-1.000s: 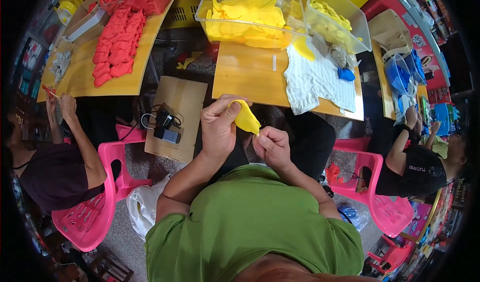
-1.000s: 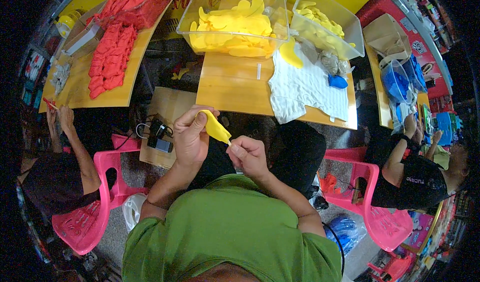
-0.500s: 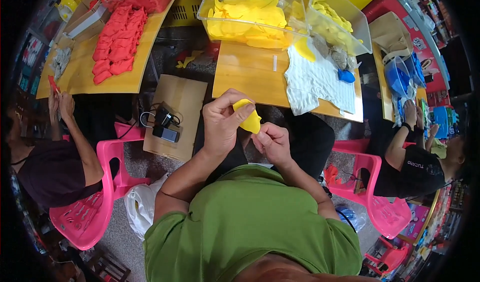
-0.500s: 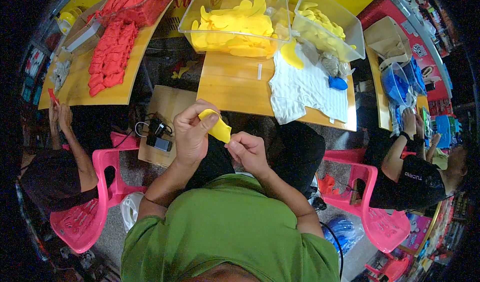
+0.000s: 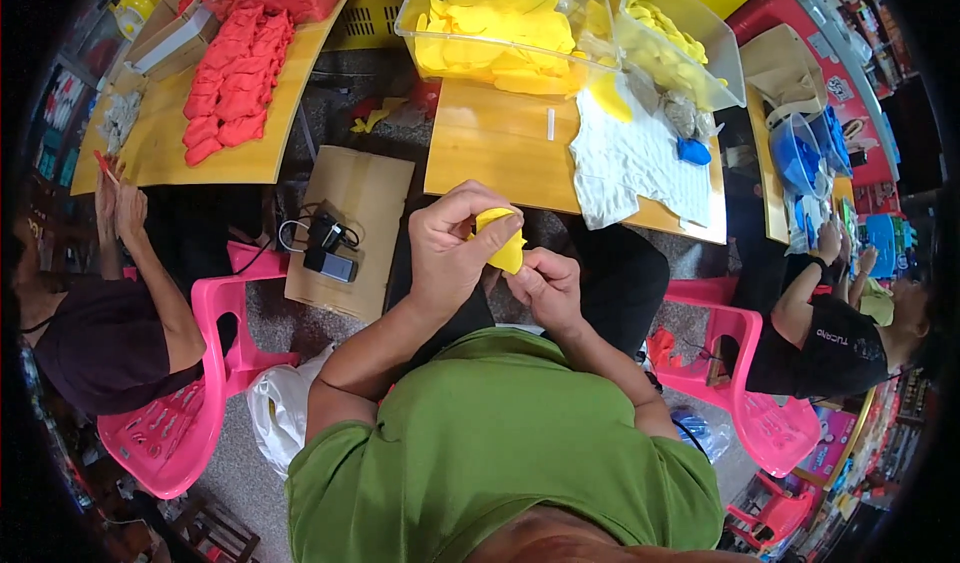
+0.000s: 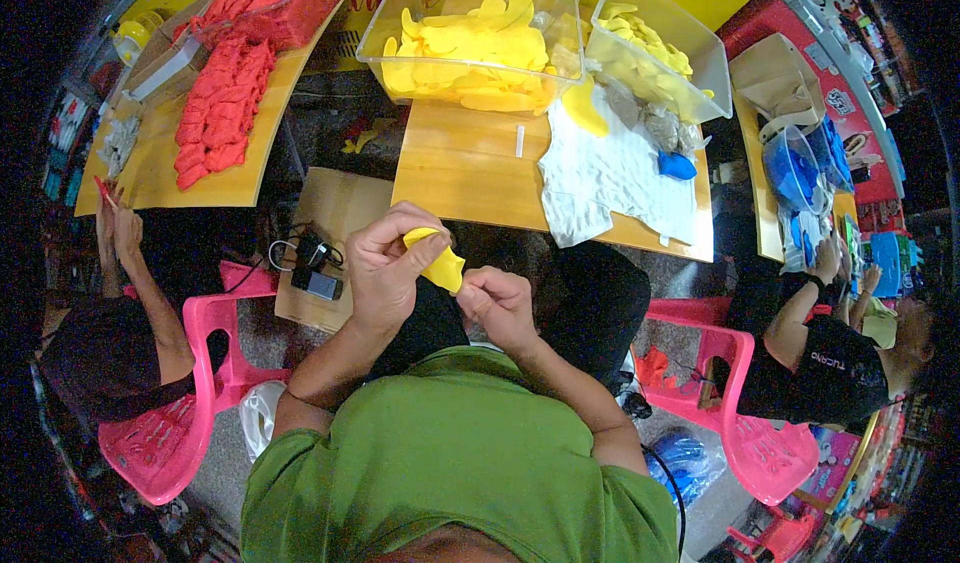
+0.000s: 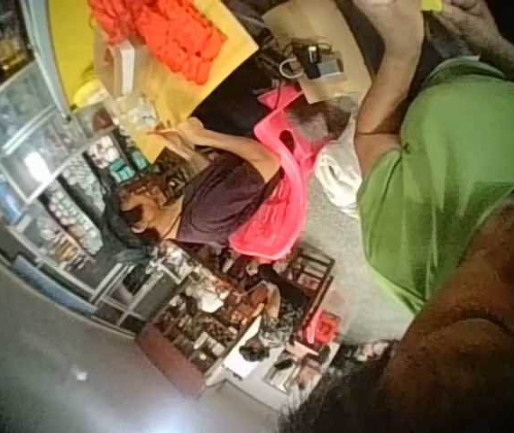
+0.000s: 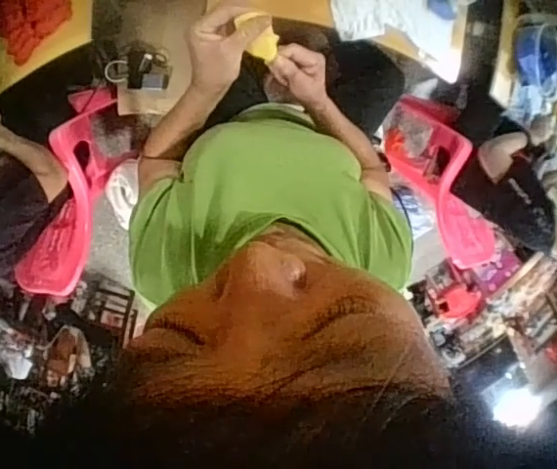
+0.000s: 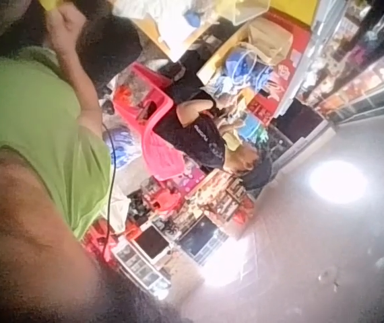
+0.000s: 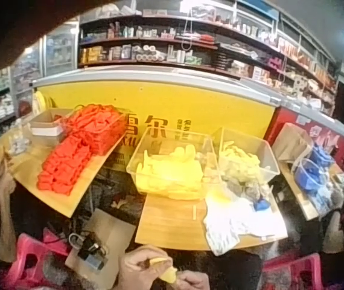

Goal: Stuffing and assembling small yellow leather or felt pieces.

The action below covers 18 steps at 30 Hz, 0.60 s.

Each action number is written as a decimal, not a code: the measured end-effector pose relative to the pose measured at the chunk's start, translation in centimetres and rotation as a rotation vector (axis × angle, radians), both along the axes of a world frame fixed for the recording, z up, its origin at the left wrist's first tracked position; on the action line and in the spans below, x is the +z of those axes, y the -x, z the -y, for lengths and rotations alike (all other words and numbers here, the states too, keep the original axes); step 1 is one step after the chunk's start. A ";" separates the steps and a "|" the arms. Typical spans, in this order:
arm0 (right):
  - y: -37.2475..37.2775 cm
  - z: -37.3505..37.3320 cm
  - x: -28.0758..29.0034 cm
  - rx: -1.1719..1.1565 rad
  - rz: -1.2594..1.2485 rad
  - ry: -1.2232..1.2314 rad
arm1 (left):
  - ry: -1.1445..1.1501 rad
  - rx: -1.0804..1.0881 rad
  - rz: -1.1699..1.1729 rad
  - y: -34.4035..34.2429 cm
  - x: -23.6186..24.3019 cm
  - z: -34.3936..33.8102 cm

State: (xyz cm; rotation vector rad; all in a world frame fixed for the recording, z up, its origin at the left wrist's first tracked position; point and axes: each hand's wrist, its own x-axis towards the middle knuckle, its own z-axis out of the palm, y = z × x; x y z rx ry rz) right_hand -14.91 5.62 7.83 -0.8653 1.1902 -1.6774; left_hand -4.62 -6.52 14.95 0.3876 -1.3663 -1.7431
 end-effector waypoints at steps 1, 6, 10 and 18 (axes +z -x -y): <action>0.1 0.0 0.0 -0.001 0.001 -0.001 | -0.025 -0.014 0.000 0.0 0.0 0.0; 1.8 0.9 2.9 0.110 -0.393 0.077 | 0.075 0.006 0.073 -0.7 -0.1 1.1; 3.7 0.8 3.3 0.155 -0.574 -0.028 | 0.321 0.074 0.115 -0.6 0.7 2.4; 4.5 0.8 5.0 -0.049 -0.732 -0.058 | 1.324 0.079 0.115 0.4 0.7 -0.7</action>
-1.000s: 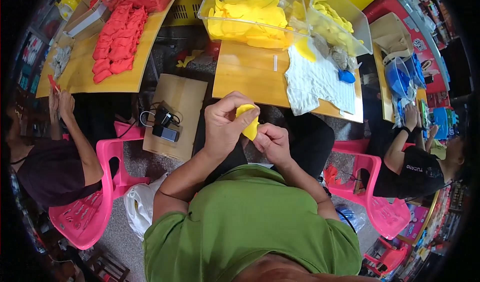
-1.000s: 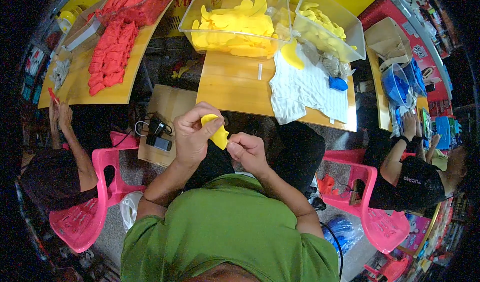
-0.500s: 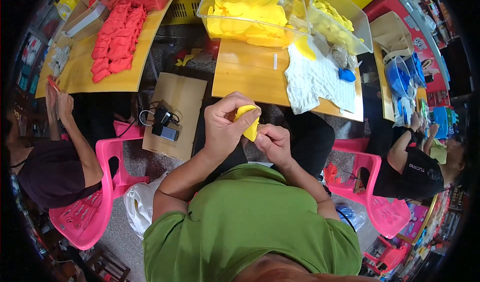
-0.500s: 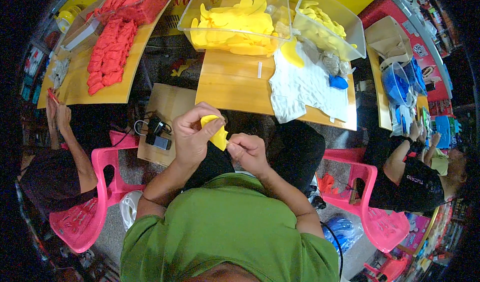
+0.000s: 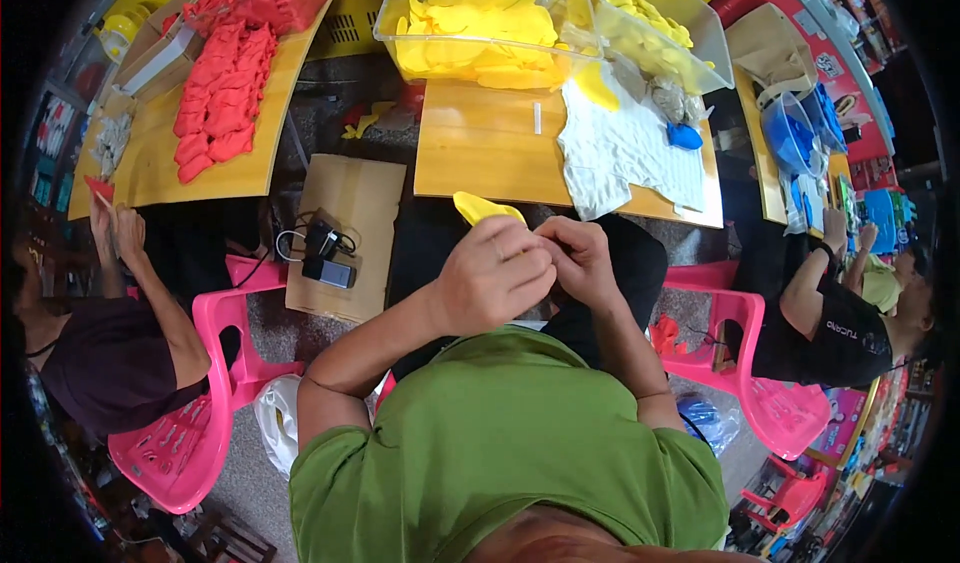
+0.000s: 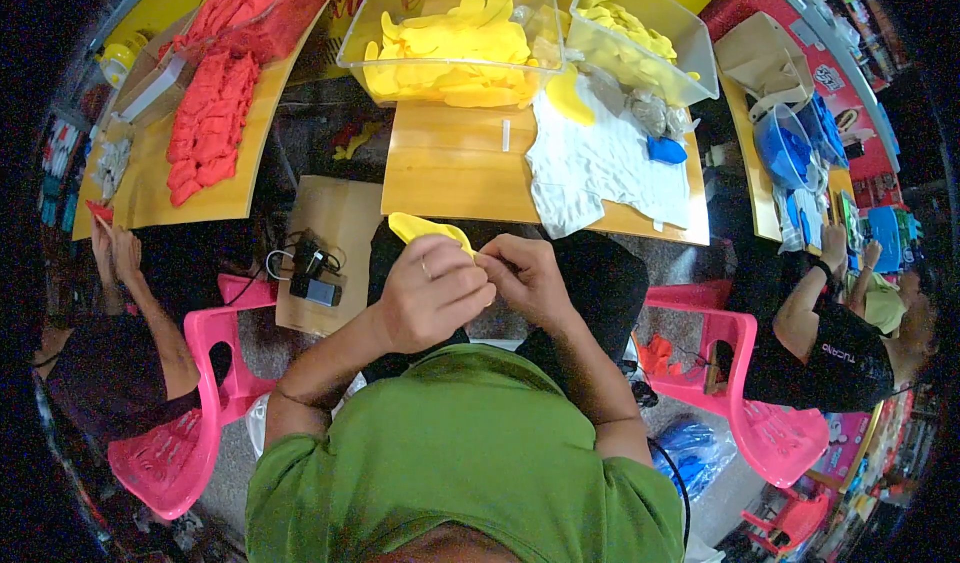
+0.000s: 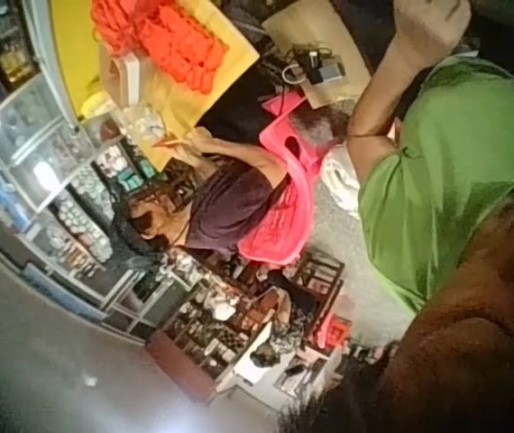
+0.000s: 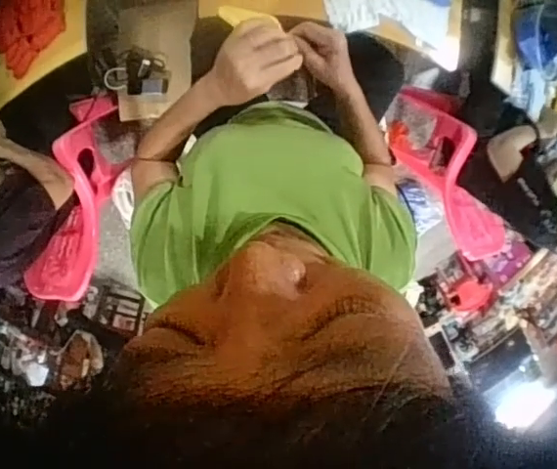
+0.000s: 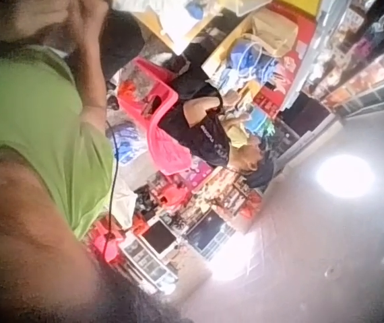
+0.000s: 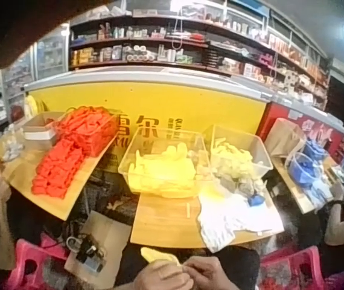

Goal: Stuffing and assembling small yellow leather or felt pieces.

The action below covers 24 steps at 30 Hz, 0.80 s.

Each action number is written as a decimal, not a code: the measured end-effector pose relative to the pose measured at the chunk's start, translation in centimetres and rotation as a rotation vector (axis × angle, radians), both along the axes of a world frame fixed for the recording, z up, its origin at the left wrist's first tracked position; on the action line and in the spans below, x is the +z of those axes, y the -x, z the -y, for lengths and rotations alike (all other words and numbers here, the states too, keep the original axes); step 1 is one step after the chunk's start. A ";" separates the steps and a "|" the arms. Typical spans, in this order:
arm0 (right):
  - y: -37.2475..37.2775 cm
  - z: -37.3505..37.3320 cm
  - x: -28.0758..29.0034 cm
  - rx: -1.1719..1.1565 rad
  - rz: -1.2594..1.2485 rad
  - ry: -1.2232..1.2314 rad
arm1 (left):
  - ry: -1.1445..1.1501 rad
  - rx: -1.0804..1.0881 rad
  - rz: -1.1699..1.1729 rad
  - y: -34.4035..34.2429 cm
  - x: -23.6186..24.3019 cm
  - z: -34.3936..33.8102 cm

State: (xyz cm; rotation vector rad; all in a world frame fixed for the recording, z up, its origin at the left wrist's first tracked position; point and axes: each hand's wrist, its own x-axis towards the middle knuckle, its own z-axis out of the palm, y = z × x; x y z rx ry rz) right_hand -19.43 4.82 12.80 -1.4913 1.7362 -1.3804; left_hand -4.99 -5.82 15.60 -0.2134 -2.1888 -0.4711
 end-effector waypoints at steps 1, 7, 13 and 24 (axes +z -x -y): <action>-0.1 0.0 0.0 -0.008 -0.003 0.005 | 0.093 0.017 -0.018 0.1 0.0 -0.1; -1.0 -0.8 0.3 -0.032 0.093 0.122 | -0.639 0.201 -0.489 -0.9 -1.5 -0.4; -1.7 -0.6 0.6 -0.007 0.191 0.118 | -1.329 -0.201 -0.189 -0.9 -1.4 1.3; -2.1 -0.4 0.6 -0.004 0.130 0.111 | -1.212 0.037 -0.083 -0.9 -0.7 1.5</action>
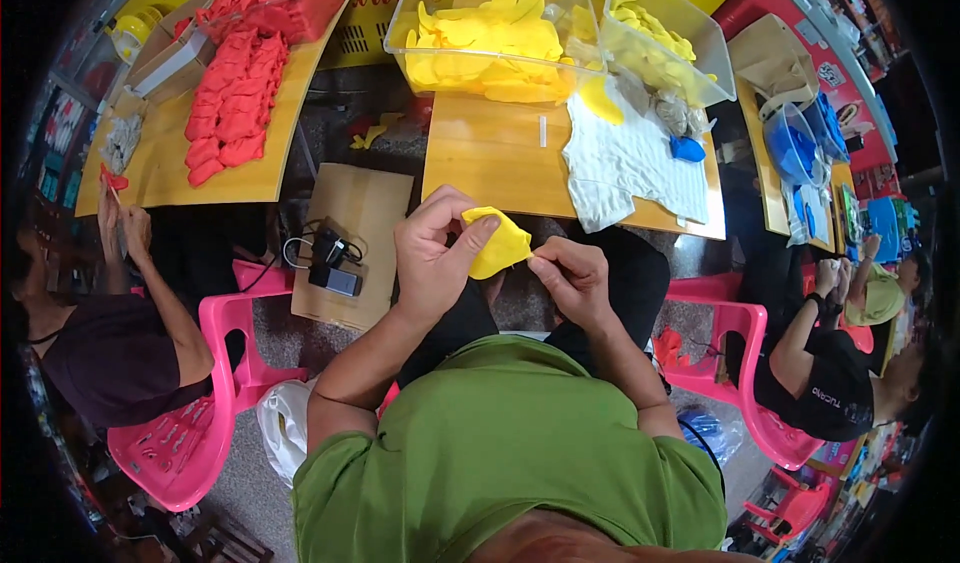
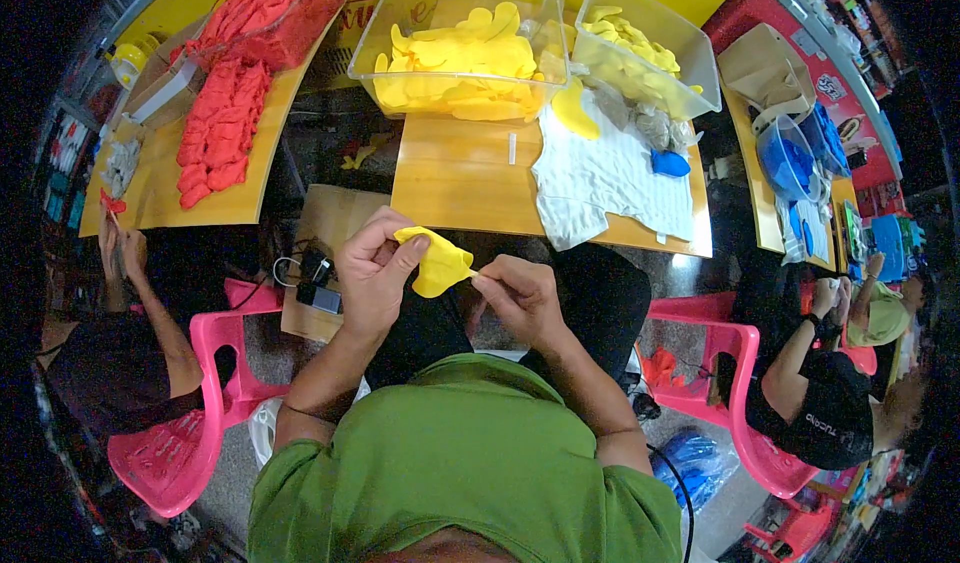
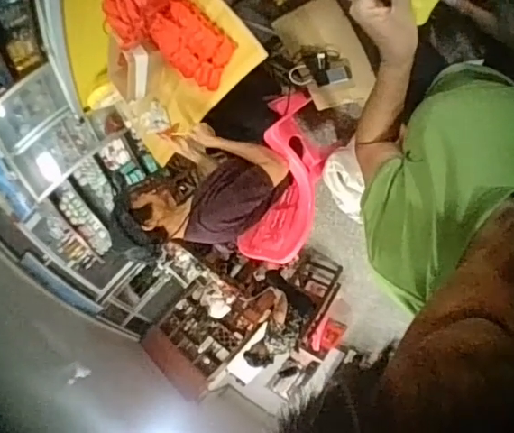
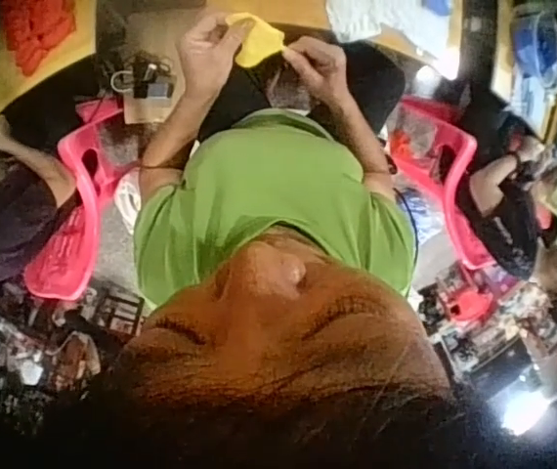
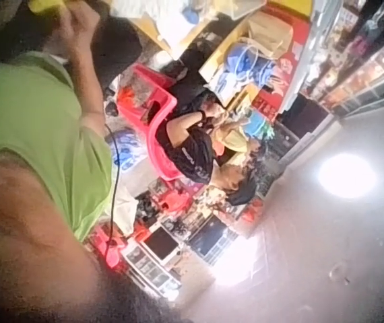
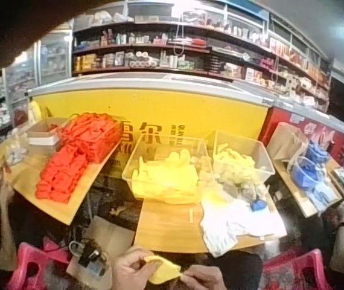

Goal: Stuffing and assembling small yellow leather or felt pieces.

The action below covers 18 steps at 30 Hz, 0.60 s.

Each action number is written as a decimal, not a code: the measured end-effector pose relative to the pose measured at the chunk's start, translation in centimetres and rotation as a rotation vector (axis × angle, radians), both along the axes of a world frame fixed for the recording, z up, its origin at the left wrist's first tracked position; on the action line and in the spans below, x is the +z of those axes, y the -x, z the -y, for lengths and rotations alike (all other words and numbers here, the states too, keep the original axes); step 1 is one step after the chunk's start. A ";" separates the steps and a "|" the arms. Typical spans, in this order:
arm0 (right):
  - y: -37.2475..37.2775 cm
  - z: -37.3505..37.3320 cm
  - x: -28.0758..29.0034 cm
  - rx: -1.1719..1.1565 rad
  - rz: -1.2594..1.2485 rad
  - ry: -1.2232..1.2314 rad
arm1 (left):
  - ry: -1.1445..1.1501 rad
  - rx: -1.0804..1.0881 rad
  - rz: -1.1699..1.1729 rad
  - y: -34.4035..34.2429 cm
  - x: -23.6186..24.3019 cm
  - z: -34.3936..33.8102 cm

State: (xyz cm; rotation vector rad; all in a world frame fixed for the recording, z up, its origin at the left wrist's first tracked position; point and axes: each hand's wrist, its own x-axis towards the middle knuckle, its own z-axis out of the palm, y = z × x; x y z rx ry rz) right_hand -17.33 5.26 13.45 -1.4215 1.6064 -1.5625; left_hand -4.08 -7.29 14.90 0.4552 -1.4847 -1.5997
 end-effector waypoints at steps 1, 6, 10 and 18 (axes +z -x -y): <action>0.0 -0.1 0.2 0.027 0.013 -0.029 | 0.008 0.002 0.009 0.0 -0.1 0.0; -1.7 -0.7 -1.6 0.054 0.347 -0.115 | -0.085 -0.022 0.007 -0.1 -0.5 -0.5; -1.7 -0.8 -2.5 0.168 0.599 -0.210 | -0.039 -0.040 -0.005 -0.5 -1.1 0.0; -1.9 -0.9 -2.2 0.086 0.552 -0.210 | 0.016 0.040 -0.001 -0.8 -1.1 -0.3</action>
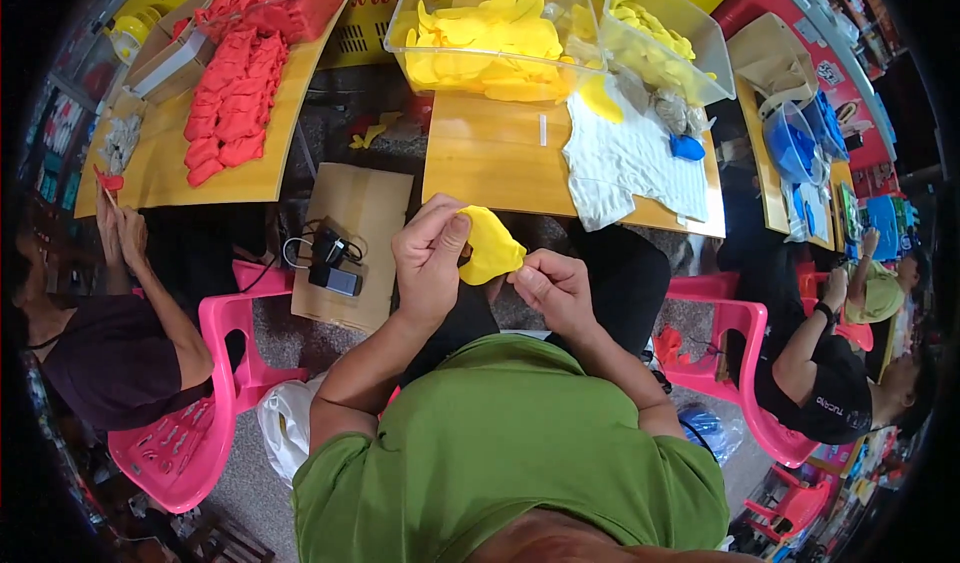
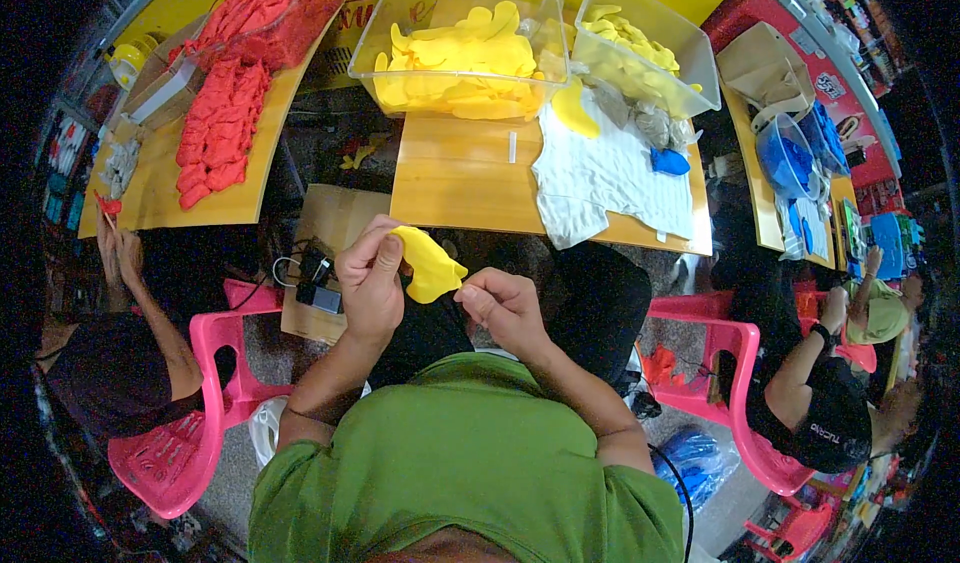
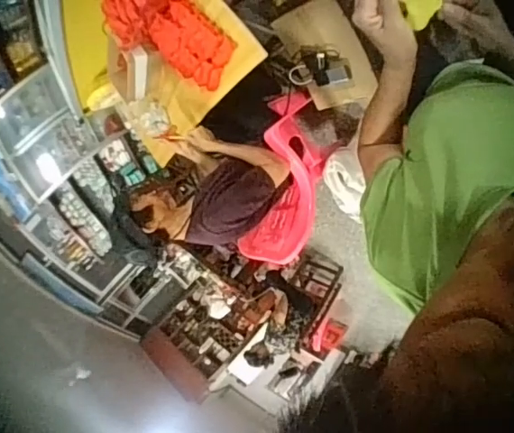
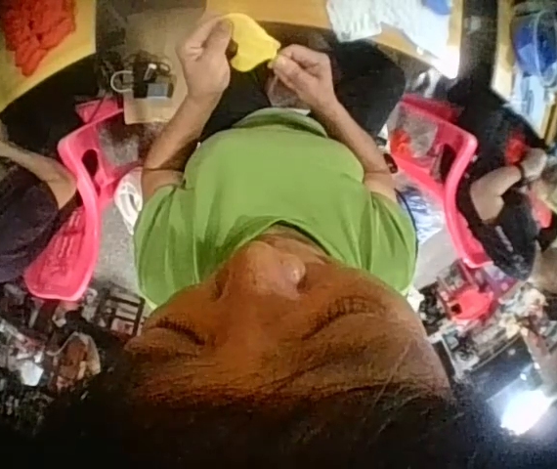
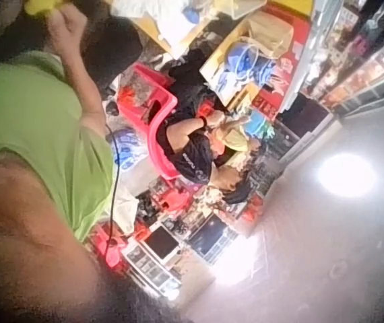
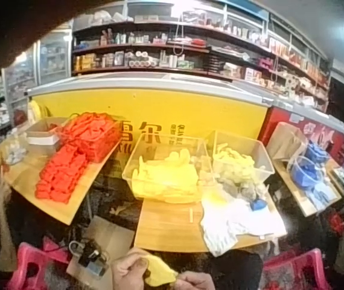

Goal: Stuffing and assembling small yellow leather or felt pieces.

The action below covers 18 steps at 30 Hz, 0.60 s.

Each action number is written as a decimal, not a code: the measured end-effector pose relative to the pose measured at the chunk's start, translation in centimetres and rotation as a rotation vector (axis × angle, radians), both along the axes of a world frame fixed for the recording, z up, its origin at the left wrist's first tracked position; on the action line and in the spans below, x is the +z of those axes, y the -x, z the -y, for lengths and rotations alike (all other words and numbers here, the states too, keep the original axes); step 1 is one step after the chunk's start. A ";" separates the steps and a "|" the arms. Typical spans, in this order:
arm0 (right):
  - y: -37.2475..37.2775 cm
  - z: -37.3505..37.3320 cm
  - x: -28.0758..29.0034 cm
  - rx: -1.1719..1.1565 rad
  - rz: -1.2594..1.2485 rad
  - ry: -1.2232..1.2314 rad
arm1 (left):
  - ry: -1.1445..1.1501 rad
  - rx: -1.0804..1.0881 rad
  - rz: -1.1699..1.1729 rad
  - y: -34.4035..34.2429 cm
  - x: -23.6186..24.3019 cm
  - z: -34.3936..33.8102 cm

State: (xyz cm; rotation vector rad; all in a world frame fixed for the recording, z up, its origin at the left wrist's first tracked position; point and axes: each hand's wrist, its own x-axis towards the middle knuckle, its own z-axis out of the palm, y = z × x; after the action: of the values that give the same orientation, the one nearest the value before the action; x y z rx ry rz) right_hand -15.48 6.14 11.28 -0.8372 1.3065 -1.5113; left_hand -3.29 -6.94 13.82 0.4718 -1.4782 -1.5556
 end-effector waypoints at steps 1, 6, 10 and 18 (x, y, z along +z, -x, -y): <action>-0.1 0.0 0.0 -0.015 0.034 -0.003 | -0.089 0.001 -0.029 0.0 -0.1 -0.1; -0.8 -0.3 -1.4 -0.026 0.134 0.073 | -0.008 0.096 -0.057 -0.1 -0.5 -0.6; -1.5 -0.3 -2.1 -0.005 0.258 0.080 | 0.053 0.129 -0.051 0.0 -1.0 -0.8; -1.2 -0.1 -1.7 0.011 0.090 0.032 | -0.054 0.150 -0.064 0.1 -0.8 -0.6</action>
State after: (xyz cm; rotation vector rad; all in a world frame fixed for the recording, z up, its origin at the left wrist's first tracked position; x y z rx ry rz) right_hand -14.28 6.23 9.61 -0.7865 1.2129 -1.5475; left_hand -3.38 -6.36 13.04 0.5469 -1.3248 -1.4813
